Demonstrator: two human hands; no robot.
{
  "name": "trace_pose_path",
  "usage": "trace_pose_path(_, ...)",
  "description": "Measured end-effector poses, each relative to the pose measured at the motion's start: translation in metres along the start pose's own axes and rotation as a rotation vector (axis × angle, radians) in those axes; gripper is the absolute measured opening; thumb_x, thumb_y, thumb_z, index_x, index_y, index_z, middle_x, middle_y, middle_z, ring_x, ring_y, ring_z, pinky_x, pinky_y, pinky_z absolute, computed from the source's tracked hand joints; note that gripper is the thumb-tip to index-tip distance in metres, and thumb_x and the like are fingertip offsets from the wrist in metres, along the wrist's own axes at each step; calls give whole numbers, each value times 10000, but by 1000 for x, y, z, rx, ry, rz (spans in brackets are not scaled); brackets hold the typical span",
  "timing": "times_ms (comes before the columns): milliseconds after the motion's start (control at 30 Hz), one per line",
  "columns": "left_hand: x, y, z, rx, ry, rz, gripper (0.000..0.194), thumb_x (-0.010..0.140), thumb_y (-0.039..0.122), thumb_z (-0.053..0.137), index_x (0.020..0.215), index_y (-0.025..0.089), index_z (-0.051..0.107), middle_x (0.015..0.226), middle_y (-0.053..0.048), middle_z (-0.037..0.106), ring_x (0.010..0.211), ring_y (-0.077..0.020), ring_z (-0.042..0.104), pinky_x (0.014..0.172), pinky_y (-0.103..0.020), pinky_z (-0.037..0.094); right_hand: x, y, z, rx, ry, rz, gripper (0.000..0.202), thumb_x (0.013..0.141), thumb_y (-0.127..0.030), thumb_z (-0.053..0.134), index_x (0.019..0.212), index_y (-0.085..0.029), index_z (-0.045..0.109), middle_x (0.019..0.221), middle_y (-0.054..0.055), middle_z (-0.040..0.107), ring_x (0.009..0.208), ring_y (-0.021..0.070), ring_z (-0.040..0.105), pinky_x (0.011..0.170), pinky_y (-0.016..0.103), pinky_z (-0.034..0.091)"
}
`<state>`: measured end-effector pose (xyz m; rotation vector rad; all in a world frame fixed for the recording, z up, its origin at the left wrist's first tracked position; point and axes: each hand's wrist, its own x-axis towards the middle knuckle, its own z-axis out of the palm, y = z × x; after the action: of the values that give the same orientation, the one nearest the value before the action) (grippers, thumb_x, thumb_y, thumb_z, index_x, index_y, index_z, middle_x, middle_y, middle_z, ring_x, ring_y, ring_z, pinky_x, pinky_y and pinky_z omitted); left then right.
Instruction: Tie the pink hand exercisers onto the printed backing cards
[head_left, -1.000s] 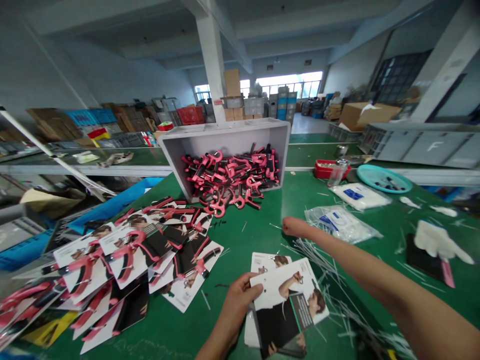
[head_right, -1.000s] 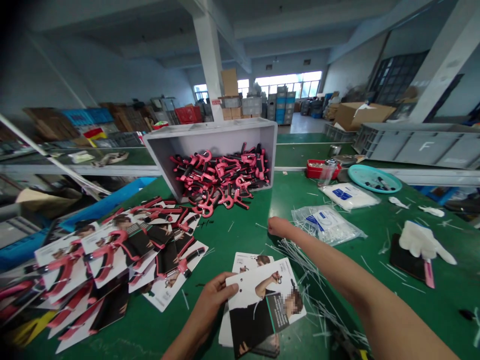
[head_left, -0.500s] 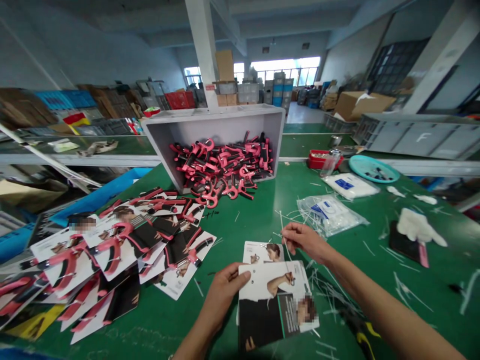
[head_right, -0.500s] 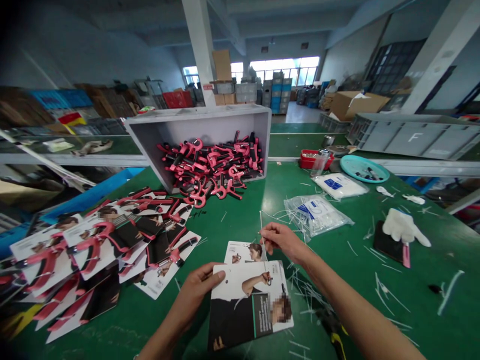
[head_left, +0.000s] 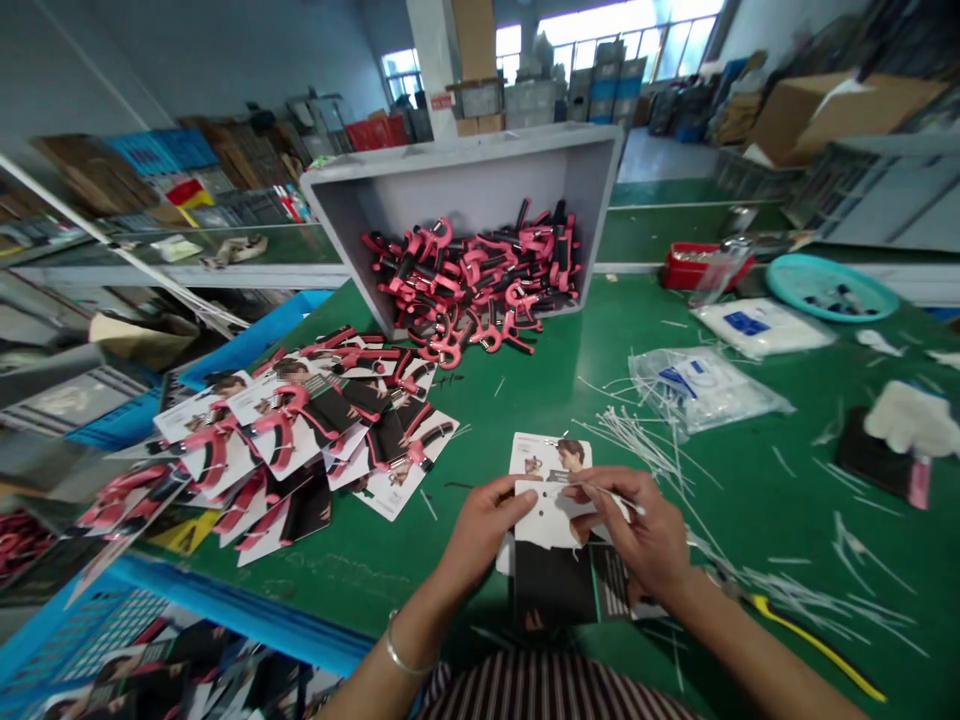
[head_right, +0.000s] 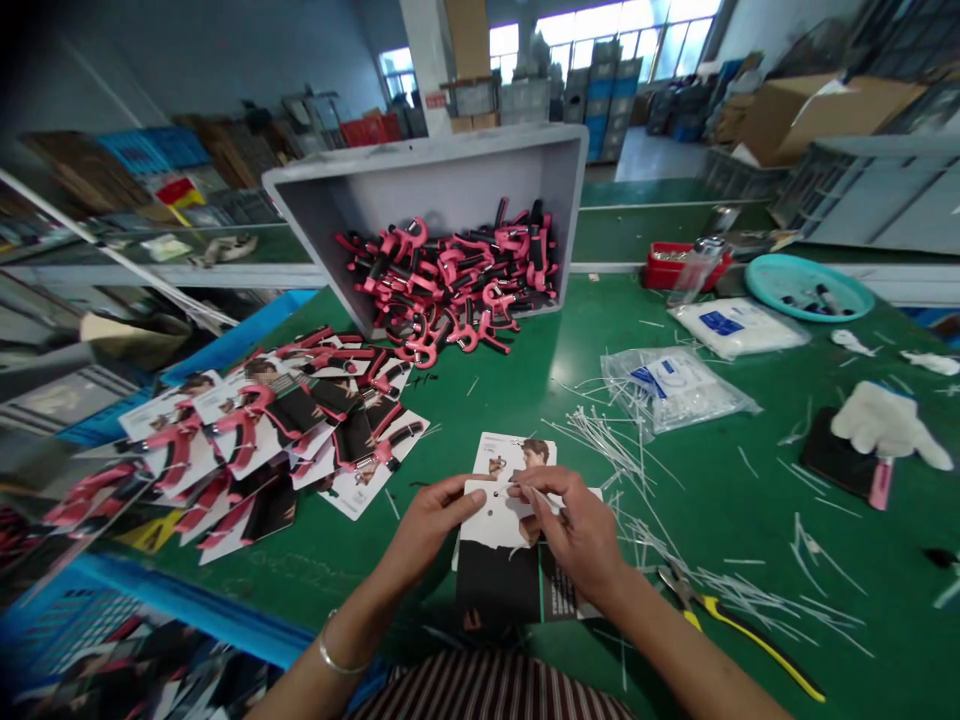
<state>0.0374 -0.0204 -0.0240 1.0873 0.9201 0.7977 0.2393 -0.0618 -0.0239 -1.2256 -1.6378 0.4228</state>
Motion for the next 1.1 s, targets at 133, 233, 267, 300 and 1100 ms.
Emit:
trace_pose_path(133,-1,2,2,78,39,79,326,825,340,671,1090,155,717,1132,-95,710,1036,-244,637,926,-323,461,3,3,9,-65,-159,-135,176,942,-151,497,1080,-236,568,1049,60,685,1017,193,644,901,359,513)
trace_pose_path(233,-2,13,5,121,41,133,301,835,336,657,1080,175,724,1169,-76,696,1077,-242,615,948,-306,442,11,2,10,-72,-267,-127,133,934,-186,518,1013,-240,609,1147,86,649,1120,240,573,978,445,439)
trace_pose_path(267,-2,18,6,130,24,132,308,837,348,653,1082,176,723,1145,-69,704,1050,-240,622,925,-301,452,15,2,9,-55,-301,-87,105,933,-213,529,978,-242,619,1136,84,650,1107,247,570,971,448,433)
trace_pose_path(300,-1,22,6,146,2,127,315,843,369,642,1074,172,726,1102,-64,716,1008,-235,630,890,-293,463,18,1,6,-20,-338,-28,87,934,-247,539,943,-242,625,1086,76,660,1055,244,587,938,429,445)
trace_pose_path(1100,-43,0,-29,667,-288,291,247,948,245,477,1027,221,709,936,-95,667,908,-210,602,829,-300,453,23,20,5,584,-478,606,285,820,-472,661,806,-201,571,702,-23,478,625,117,427,565,231,349)
